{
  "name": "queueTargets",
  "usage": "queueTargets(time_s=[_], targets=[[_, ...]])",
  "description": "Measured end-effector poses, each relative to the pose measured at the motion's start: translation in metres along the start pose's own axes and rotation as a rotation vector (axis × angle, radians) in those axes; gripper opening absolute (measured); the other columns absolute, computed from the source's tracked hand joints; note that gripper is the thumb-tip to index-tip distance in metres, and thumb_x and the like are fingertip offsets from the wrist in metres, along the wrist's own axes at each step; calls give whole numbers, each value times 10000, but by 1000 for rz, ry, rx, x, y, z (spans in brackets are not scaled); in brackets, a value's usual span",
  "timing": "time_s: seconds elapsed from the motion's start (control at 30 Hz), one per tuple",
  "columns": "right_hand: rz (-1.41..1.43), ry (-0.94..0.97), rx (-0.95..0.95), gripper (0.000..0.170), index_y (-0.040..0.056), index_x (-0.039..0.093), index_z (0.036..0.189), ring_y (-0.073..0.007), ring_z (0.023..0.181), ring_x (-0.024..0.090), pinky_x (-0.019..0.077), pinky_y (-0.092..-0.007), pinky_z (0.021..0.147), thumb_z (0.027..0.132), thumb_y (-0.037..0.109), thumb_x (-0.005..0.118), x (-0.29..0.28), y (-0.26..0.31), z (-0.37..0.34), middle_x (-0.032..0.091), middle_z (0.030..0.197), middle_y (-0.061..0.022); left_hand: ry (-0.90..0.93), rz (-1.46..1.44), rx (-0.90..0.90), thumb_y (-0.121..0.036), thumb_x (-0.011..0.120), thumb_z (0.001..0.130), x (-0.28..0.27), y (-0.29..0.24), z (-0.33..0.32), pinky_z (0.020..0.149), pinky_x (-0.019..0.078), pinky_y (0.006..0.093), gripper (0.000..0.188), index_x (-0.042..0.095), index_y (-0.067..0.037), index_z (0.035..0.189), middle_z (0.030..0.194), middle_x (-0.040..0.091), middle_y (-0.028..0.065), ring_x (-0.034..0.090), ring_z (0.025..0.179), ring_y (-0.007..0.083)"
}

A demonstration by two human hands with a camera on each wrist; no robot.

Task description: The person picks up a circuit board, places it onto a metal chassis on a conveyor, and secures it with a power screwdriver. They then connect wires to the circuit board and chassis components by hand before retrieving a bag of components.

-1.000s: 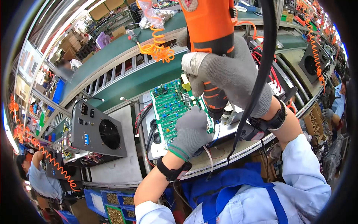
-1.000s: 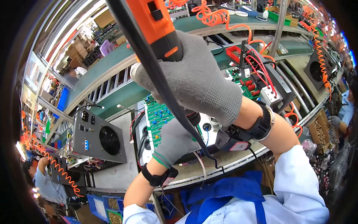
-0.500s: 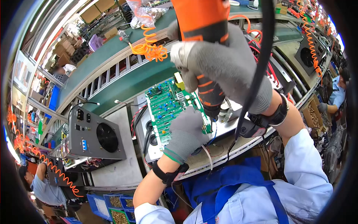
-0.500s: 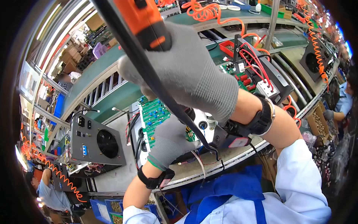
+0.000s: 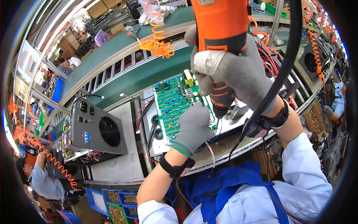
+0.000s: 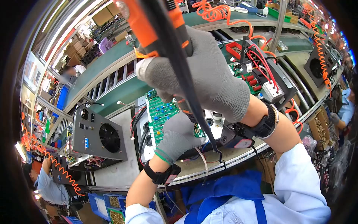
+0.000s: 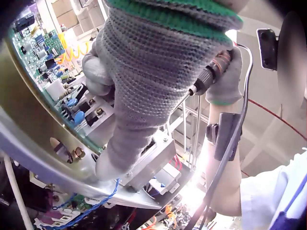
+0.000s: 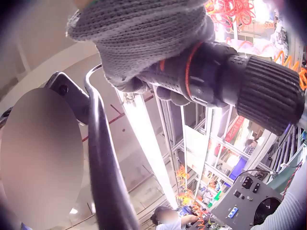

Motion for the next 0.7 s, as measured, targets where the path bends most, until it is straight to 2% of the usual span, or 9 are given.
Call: queueTargets(time_s=[0.07, 0.27, 0.37, 0.47, 0.5, 0.53, 0.57, 0.6, 0.7], targets=[[-57, -29, 59, 266, 23, 633, 928, -63, 474, 532, 431, -227, 446, 753, 209, 709, -7, -6, 0, 571, 563, -19, 25, 46, -26, -277, 794, 603, 0, -2, -1, 757, 563, 424, 463, 639, -24, 958, 1002, 565, 151, 635, 950, 295], [201, 97, -246, 305, 11, 606, 1037, -75, 559, 572, 462, -227, 501, 786, 161, 690, -6, 8, -2, 599, 684, -29, -304, 0, 93, -320, 821, 625, -15, 0, -15, 690, 539, 386, 510, 632, -15, 988, 945, 568, 123, 638, 806, 233], [269, 227, -32, 286, 11, 568, 1027, -126, 529, 591, 482, -267, 493, 787, 134, 664, 2, 9, -3, 579, 650, -36, -271, -1232, -229, -194, 707, 794, -19, 39, -45, 622, 454, 228, 396, 600, 14, 1113, 848, 539, 22, 532, 703, 112], [460, 207, -246, 330, -29, 561, 1074, -142, 550, 591, 490, -269, 531, 830, 184, 621, -20, 40, -32, 604, 721, -73, -333, -1964, -218, -46, 516, 868, 6, 40, -97, 729, 522, 217, 343, 511, 59, 1195, 1012, 553, 92, 574, 845, 137], [524, 76, -366, 414, -41, 518, 1159, -157, 522, 557, 480, -294, 503, 843, 220, 582, -40, 39, -43, 594, 794, -105, -390, -2007, -295, -11, 481, 880, 18, 43, -118, 772, 539, 231, 323, 497, 65, 1194, 1053, 546, 119, 589, 894, 172], [639, 290, -392, 515, -36, 438, 1246, -170, 488, 513, 461, -328, 465, 849, 270, 554, -35, 55, -54, 547, 800, -95, -447, -2051, -374, 25, 447, 892, 31, 45, -138, 815, 556, 246, 307, 483, 71, 1193, 1095, 538, 147, 604, 944, 206], [798, 269, -431, 606, -22, 350, 1308, -161, 464, 481, 431, -337, 422, 837, 280, 580, -42, 57, -65, 488, 738, -56, -458, -2104, -336, 43, 431, 904, 46, 43, -152, 841, 557, 257, 286, 486, 72, 1183, 1110, 540, 156, 606, 978, 222], [848, 267, -508, 563, -3, 373, 1305, -62, 353, 389, 332, -226, 319, 822, 158, 612, -48, 59, -76, 429, 688, -10, -472, -2156, -293, 60, 415, 916, 59, 43, -162, 867, 558, 269, 268, 489, 72, 1174, 1126, 542, 165, 608, 1012, 238], [1023, 240, -635, 558, 1, 356, 1294, -82, 361, 420, 373, -240, 321, 826, 148, 623, -59, 44, -104, 448, 699, -33, -559, -2306, -424, -30, 477, 953, 84, 28, -183, 758, 580, 251, 267, 507, 39, 1209, 1087, 581, 157, 629, 969, 221]])
Point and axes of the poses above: each hand's wrist, its own z-axis towards the middle knuckle, its own x-axis out of the palm, y = z × x, the point moved 9 cm from there along z, towards the middle knuckle
